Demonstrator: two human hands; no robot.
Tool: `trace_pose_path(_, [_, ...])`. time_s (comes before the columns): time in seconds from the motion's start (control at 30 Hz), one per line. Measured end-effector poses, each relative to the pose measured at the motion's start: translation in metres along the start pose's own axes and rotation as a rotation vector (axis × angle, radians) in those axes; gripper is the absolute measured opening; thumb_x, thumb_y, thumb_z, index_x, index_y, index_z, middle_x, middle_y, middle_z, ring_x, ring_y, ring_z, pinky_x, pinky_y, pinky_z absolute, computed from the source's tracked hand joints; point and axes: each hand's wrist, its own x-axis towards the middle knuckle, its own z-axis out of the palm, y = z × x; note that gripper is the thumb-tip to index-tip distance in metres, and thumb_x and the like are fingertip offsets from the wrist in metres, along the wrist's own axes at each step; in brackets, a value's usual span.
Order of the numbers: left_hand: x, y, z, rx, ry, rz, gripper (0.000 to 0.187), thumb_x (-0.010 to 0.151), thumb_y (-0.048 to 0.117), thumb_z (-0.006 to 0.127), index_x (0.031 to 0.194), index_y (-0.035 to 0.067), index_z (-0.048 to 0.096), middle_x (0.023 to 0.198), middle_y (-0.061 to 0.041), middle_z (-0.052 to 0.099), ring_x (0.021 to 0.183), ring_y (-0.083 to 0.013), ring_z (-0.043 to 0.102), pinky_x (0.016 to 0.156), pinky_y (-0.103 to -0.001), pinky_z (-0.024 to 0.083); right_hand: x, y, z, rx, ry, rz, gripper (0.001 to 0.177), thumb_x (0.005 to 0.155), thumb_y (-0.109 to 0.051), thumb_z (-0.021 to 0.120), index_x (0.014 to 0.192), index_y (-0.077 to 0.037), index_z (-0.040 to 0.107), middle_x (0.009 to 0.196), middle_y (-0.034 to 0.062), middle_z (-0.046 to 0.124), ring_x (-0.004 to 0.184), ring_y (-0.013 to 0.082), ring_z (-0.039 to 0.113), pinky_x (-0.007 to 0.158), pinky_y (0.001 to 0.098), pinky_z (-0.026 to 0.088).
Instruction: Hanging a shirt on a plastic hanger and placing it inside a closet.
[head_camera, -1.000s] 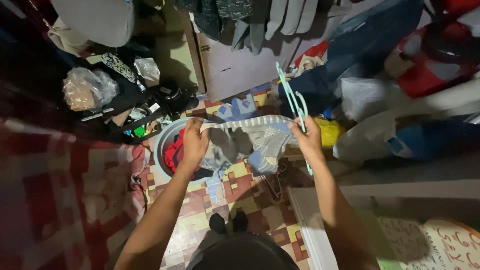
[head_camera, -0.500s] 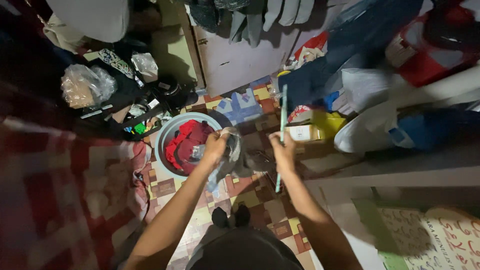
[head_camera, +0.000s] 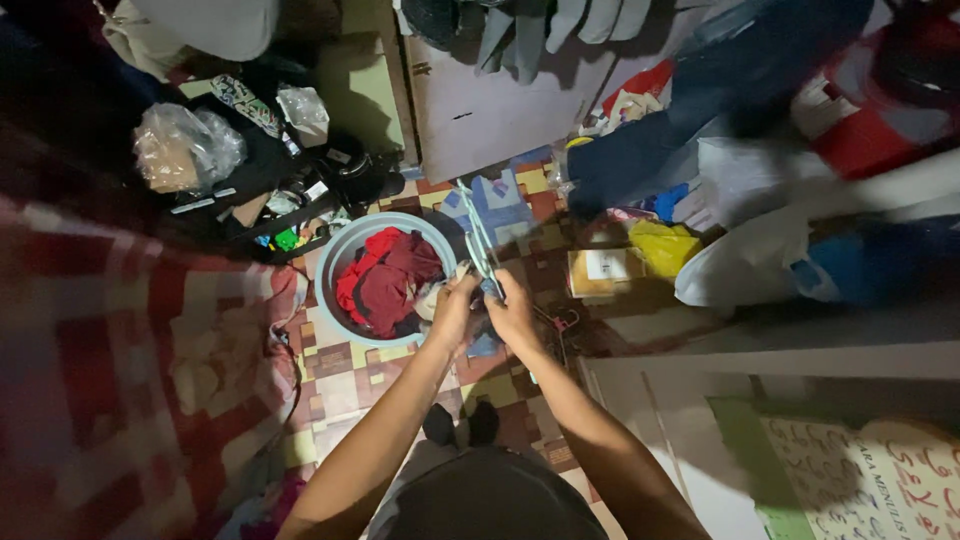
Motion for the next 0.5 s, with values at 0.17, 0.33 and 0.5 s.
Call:
trace_pose_path(0.17, [-0.054, 0.034, 0.036, -0.366, -0.004, -0.090, 0.048, 0.084, 0.048, 0.043, 0.101, 0.012, 0.071, 0.093, -0.007, 0.077, 0.077, -0.0220, 0.071, 0.068, -0.033, 0.057, 0.005, -0.015, 0.001, 0.121, -0.067, 0.153, 0.024, 0.089, -0.004, 0.061, 0.114, -0.004, 0.063, 0.089, 0.0073, 0.066, 0.084, 0.0157, 0.062, 0.076, 0.0315, 0.052])
trace_pose_path(0.33, [0.052, -0.122, -0.060, 0.310, 0.036, 0.347, 0.029, 0.104, 0.028, 0.061, 0.111, 0.001, 0.069, 0.102, -0.013, 0.075, 0.089, -0.0236, 0.068, 0.076, -0.036, 0.057, 0.001, -0.012, 0.018, -0.046, -0.009, -0.038, 0.033, 0.086, -0.007, 0.066, 0.118, -0.001, 0.060, 0.099, 0.0147, 0.069, 0.090, 0.0222, 0.066, 0.077, 0.0365, 0.051])
trace_pose_path(0.5, [0.076, -0.099, -0.081, 0.909, -0.058, 0.202, 0.023, 0.094, 0.015, 0.065, 0.113, 0.003, 0.065, 0.099, -0.014, 0.074, 0.088, -0.0233, 0.072, 0.075, -0.036, 0.057, -0.012, -0.051, 0.016, -0.126, -0.093, 0.125, 0.024, 0.085, -0.008, 0.068, 0.109, -0.003, 0.063, 0.085, 0.0132, 0.065, 0.075, 0.0221, 0.064, 0.069, 0.0373, 0.050])
